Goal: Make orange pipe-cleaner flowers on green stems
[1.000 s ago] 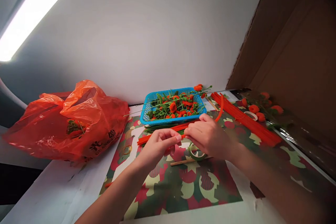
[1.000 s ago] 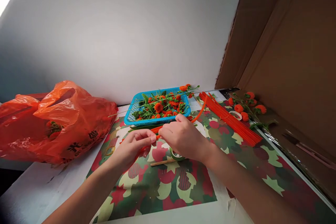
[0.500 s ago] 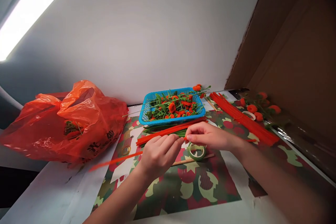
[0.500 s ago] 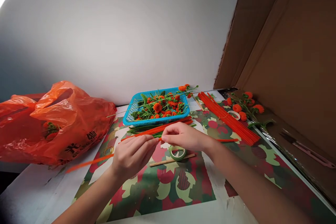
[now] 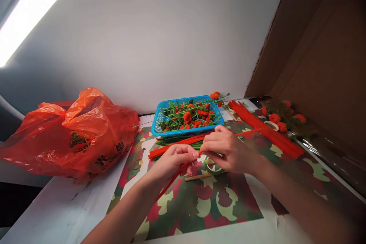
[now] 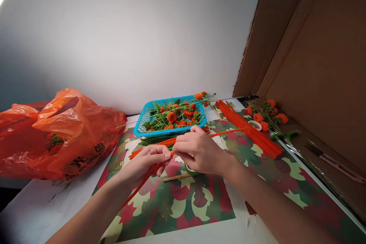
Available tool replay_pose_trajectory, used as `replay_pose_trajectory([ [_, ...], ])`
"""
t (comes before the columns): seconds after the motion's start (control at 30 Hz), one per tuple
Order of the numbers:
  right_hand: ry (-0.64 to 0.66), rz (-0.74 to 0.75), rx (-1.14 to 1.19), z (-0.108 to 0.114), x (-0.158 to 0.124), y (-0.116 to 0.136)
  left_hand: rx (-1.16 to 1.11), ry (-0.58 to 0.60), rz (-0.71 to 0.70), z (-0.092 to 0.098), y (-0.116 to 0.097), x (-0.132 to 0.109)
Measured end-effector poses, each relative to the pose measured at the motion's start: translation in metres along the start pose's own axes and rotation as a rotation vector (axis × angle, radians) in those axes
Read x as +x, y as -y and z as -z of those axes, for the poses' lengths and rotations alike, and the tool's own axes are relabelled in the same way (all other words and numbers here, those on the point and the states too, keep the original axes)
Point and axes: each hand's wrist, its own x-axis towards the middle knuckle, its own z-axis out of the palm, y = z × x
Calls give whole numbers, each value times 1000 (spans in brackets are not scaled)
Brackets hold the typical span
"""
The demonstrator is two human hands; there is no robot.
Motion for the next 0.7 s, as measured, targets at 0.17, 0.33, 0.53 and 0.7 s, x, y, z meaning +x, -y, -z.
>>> replay_pose_trajectory([
  [0.17,31,-144,23,-3,1,1,284,-176,-241,3,5,4],
  [0.33,78,-491,461,-1,2,-1,1035,-451,-985,-1,12,0],
  [0.53,161,-646,733,0,1,-3,1358,-540,-1186,-2,17,-1],
  [0.7,129,-591,567,1,1,2,1378,-512,-1067,-3,18,0],
])
